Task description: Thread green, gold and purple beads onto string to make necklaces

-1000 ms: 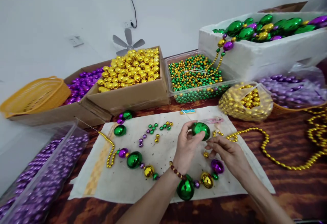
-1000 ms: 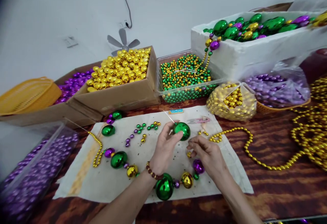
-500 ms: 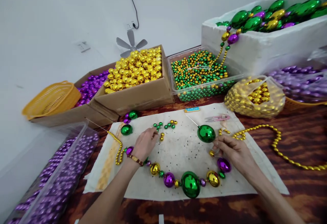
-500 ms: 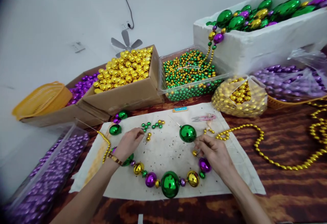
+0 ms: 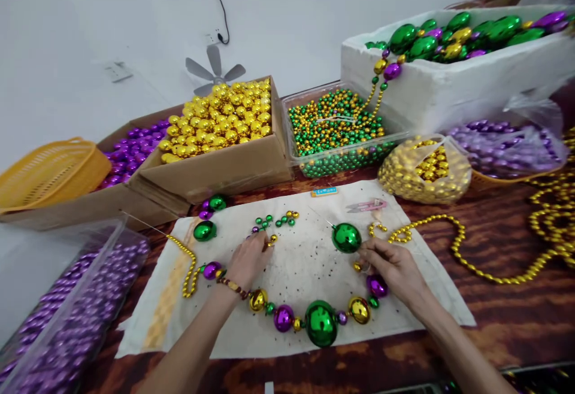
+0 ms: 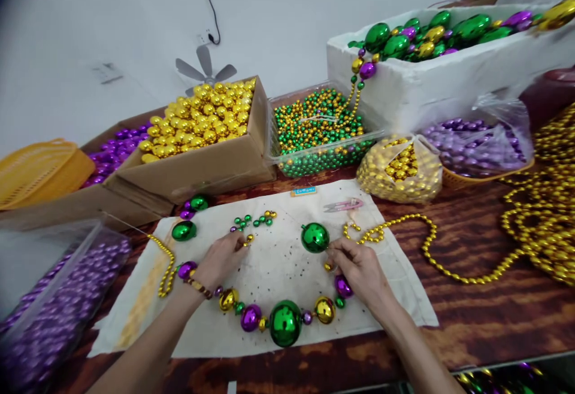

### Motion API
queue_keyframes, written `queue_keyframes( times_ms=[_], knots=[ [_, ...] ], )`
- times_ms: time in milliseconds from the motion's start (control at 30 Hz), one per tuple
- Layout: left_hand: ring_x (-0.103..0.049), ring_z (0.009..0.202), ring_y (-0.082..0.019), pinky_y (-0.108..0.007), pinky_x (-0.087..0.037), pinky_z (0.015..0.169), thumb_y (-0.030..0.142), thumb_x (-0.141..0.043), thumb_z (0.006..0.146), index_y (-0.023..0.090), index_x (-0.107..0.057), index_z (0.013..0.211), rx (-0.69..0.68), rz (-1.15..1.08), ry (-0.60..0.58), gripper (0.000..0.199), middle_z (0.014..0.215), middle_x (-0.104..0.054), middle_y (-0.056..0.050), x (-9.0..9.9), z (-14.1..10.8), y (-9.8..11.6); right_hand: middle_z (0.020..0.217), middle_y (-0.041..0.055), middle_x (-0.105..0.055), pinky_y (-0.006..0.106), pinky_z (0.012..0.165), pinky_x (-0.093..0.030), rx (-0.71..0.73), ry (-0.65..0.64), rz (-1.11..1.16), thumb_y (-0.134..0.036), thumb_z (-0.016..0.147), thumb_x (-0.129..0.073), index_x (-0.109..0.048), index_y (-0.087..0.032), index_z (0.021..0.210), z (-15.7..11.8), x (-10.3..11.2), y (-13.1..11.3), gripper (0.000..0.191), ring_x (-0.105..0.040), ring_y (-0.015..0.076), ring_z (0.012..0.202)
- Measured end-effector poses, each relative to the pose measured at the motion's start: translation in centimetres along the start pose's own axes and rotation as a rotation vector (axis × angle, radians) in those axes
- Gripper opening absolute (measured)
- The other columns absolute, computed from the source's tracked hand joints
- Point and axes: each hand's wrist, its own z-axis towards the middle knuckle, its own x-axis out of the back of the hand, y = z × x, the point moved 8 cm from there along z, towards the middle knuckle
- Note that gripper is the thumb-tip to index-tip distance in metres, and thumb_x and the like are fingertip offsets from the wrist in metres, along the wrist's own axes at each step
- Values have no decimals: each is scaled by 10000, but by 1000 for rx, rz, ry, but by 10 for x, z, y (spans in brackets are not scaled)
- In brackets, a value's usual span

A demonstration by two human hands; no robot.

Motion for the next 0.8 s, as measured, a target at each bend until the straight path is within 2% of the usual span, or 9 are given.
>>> queue_keyframes(
  times_ms=[133, 233, 333, 400, 500, 567, 633, 700, 800],
  knots=[
    [-610, 844, -197, -283, -411, 718, 236, -465, 844, 218, -519, 885, 8, -39, 9, 71, 905, -643, -42, 5, -2, -4, 710, 17, -629, 224, 539, -466, -5, -7, -19, -375, 902, -513, -612, -171, 803, 1, -1, 2, 247, -559, 132, 598],
    [-609, 893, -202, -292, -413, 757, 206, -463, 840, 220, -545, 892, 1, 7, -7, 98, 963, -637, -46, 3, -6, -1, 719, 26, -636, 228, 539, -465, -11, -8, -50, -395, 901, -514, -613, -170, 809, 1, 0, 5, 263, -565, 137, 601],
    [-609, 905, -210, -299, -417, 760, 246, -479, 852, 214, -562, 905, 24, 45, 1, 104, 1015, -625, -63, 2, -9, 3, 717, 30, -635, 229, 540, -464, -12, -11, -42, -413, 893, -524, -617, -167, 816, 1, 0, 6, 273, -564, 138, 600],
    [-611, 884, -215, -303, -419, 734, 314, -481, 869, 217, -559, 933, 38, 49, 44, 140, 1032, -620, -66, 9, -7, 5, 720, 31, -631, 229, 540, -463, -10, -21, -24, -418, 889, -530, -619, -166, 820, 1, -1, 6, 277, -560, 139, 602],
    [-609, 871, -214, -304, -412, 719, 348, -433, 902, 232, -558, 949, 30, 52, 149, 177, 1024, -617, -58, 33, 3, 7, 712, 22, -618, 225, 533, -448, -8, -30, -18, -414, 896, -523, -613, -169, 816, 0, -2, 6, 273, -546, 133, 593],
    [-600, 903, -216, -308, -410, 751, 315, -390, 919, 236, -560, 959, 37, 63, 231, 192, 1023, -612, -61, 51, 13, 1, 704, 16, -612, 224, 533, -442, -8, -32, -19, -414, 903, -513, -605, -174, 810, 0, -2, 6, 274, -541, 130, 587],
    [-587, 942, -225, -318, -406, 785, 274, -374, 918, 226, -566, 964, 76, 75, 251, 203, 1034, -603, -74, 61, 21, -14, 709, 15, -611, 227, 534, -444, -11, -31, -14, -419, 904, -509, -601, -177, 823, 0, -2, 7, 272, -547, 132, 584],
    [-585, 941, -231, -324, -409, 790, 234, -408, 891, 210, -580, 948, 103, 71, 187, 182, 1021, -598, -84, 57, 26, -30, 729, 18, -617, 232, 535, -452, -21, -38, -12, -421, 904, -509, -603, -179, 852, 1, -3, 8, 265, -561, 137, 593],
    [-598, 896, -211, -301, -425, 774, 202, -488, 838, 196, -595, 960, 78, 31, 81, 162, 986, -599, -78, 39, 25, -45, 740, 19, -620, 235, 540, -456, -27, -62, -16, -406, 911, -501, -601, -181, 854, 3, -7, 8, 253, -567, 138, 598]
  ],
)
